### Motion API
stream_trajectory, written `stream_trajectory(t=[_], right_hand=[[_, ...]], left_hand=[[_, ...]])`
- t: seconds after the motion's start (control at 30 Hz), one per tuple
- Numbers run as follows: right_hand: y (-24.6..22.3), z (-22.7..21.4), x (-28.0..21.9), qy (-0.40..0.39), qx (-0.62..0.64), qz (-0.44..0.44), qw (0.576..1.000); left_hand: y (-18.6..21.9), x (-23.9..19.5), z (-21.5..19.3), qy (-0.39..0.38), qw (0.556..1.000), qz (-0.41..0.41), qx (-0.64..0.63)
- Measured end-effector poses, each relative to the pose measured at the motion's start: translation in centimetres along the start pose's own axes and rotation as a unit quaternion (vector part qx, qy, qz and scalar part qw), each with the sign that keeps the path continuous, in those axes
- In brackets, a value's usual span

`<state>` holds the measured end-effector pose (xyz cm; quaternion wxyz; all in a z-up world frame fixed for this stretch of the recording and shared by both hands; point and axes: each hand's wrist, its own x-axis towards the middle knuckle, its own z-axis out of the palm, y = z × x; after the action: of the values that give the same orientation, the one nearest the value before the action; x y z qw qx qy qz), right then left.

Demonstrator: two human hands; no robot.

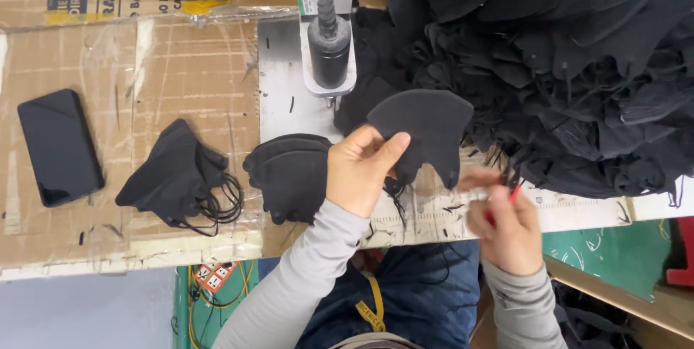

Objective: The recorder is using small hand nippers to trim threads or excess material from black face masks at a factory workstation.

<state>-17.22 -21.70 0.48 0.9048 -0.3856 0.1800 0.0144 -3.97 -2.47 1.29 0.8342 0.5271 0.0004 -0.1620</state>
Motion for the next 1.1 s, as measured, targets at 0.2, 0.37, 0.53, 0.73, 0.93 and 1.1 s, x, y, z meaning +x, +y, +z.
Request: stream_trajectory(t=[0.2, 0.37, 0.53, 0.73, 0.93, 1.1], right_hand=[[-1.6, 5.2, -3.2, 0.033, -0.348, -0.253, 0.902], [-1.3, 7.8, -2.5, -0.011, -0.703, -0.317, 0.636], [-0.8, 7.7, -2.3, -0.025, -0.714, -0.327, 0.619], [-0.8, 7.8, -2.4, -0.038, -0.706, -0.336, 0.622], [-2.3, 6.7, -3.5, -0.136, -0.695, -0.315, 0.632], [-3.0, 4.8, -4.1, -0.095, -0.665, -0.306, 0.675]], left_hand=[[0.7, -2.8, 0.5, -0.014, 0.997, 0.053, 0.051], [2.2, -4.5, 1.2, -0.033, 0.999, 0.035, 0.024], [2.2, -5.3, 1.1, -0.037, 0.999, 0.023, 0.031], [2.7, -6.0, 0.8, -0.036, 0.997, 0.015, 0.069], [2.9, -6.6, 0.4, -0.065, 0.995, 0.026, 0.071], [2.0, -6.6, -0.7, -0.076, 0.994, 0.057, -0.054]])
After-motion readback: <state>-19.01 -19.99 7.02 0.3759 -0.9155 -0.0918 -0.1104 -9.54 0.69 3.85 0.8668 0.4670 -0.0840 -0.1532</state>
